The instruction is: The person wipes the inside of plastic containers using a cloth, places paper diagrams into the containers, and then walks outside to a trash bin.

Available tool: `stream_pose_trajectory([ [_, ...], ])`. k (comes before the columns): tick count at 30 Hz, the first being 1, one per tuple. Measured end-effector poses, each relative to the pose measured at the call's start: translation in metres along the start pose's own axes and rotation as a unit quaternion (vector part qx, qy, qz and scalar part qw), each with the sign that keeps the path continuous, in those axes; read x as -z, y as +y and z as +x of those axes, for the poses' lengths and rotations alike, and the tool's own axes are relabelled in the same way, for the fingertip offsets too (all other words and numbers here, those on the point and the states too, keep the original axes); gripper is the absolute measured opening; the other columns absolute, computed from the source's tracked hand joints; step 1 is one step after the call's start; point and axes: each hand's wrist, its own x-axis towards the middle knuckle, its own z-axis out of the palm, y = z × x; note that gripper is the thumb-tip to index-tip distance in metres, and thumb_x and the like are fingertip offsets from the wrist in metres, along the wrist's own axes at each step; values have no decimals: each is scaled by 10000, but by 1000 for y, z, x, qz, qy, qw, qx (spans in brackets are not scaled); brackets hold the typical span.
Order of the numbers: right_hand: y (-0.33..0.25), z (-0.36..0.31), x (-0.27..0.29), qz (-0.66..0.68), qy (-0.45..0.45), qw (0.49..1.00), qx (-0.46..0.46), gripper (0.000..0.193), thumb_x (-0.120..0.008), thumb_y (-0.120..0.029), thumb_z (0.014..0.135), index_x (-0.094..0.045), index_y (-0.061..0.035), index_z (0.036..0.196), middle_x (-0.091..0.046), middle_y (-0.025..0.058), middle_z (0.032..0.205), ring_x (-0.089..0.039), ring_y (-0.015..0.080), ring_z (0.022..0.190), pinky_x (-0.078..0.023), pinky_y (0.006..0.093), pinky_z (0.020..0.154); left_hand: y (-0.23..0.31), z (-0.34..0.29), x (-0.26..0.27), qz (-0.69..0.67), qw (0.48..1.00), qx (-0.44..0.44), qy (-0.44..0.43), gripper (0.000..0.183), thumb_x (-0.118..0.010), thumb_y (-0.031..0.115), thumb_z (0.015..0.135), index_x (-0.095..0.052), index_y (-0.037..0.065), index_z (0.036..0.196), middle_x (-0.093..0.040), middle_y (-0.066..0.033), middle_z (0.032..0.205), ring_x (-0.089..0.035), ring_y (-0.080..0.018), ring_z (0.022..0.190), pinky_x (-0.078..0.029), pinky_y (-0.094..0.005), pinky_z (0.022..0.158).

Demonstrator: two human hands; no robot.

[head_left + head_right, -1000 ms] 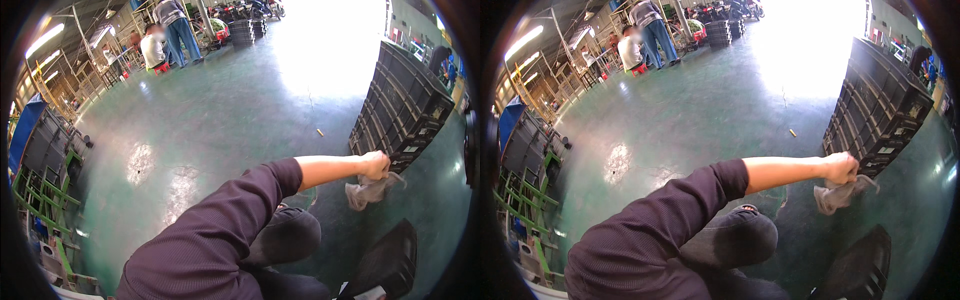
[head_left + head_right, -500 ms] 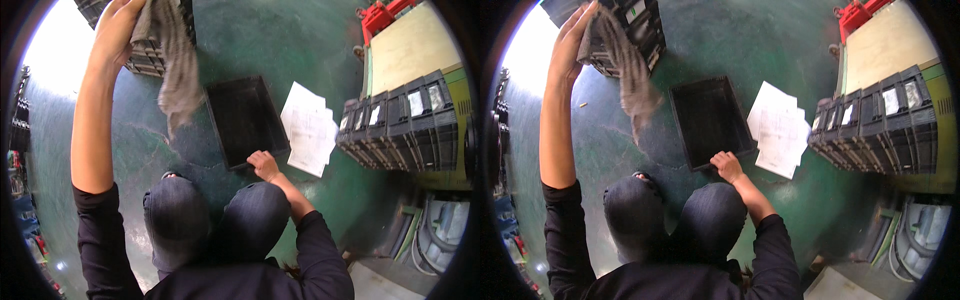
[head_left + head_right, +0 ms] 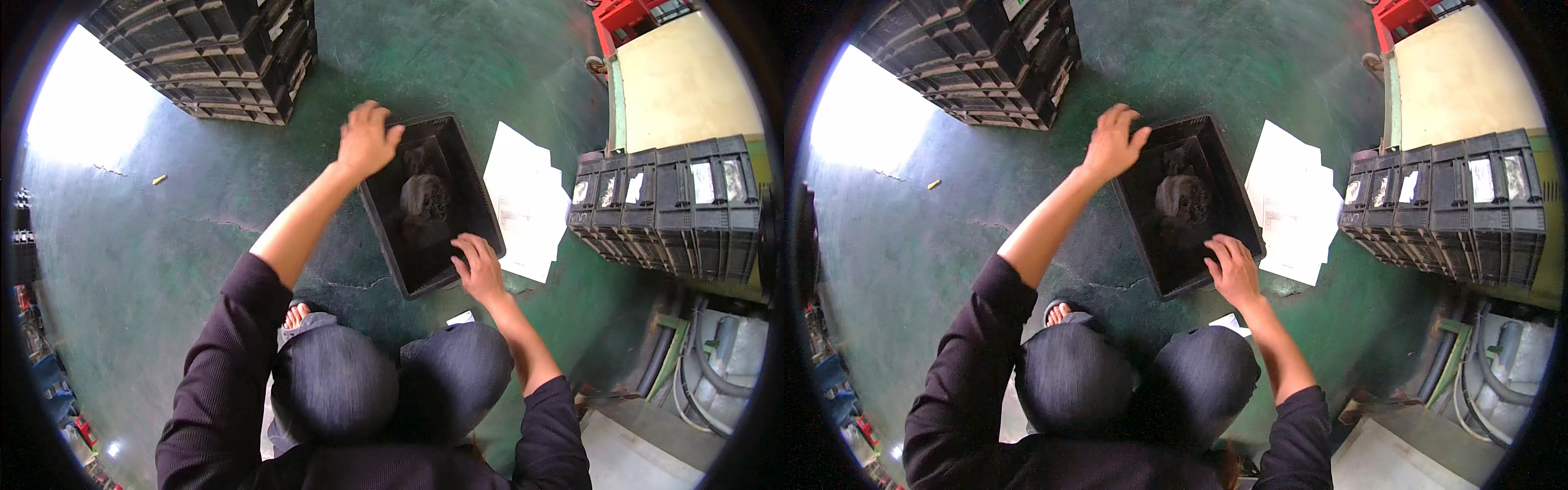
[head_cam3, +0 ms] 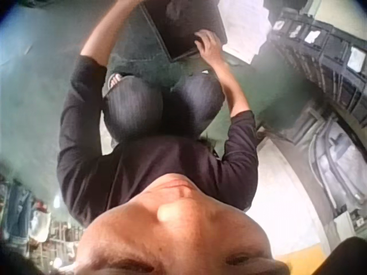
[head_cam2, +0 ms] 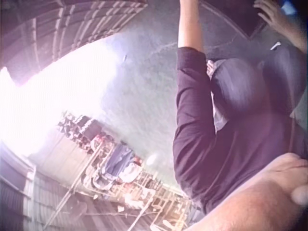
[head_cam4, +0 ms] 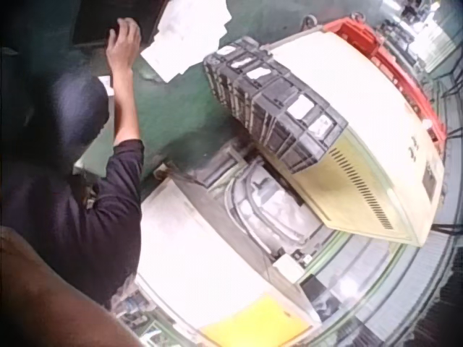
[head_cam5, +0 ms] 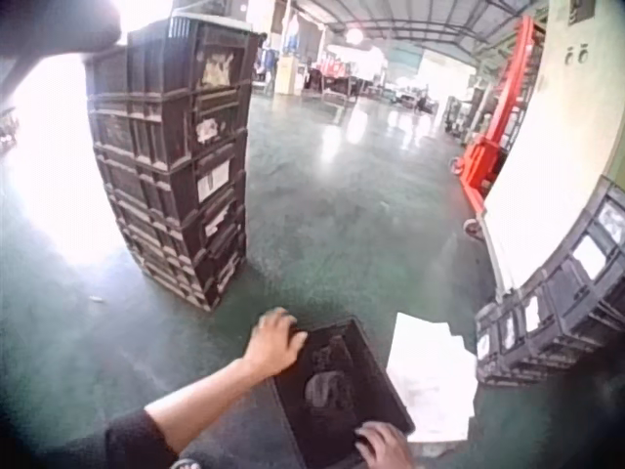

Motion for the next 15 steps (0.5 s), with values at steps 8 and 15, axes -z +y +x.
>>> stream_pose_trajectory([
  [8, 32, 84, -109, -91, -110, 986, -91, 559, -532, -200, 838, -294, -87, 1331, -210, 172, 1400, -267, 369, 1256, -265, 420, 1019, -25, -49, -16, 73, 937, 124, -319, 404, -385, 392, 897, -564, 32, 850, -613, -179, 727, -599, -371, 686, -469, -469, 639],
  [15, 72, 170, -171, 91, 119, 985, -91, 552, -491, -174, 837, -293, -55, 1338, -256, 196, 1388, -231, 347, 1285, -183, 404, 1063, -28, -57, -21, -91, 977, 99, -164, 384, -459, 273, 889, -450, 92, 1227, -545, -155, 1125, -575, -369, 902, -474, -428, 756],
])
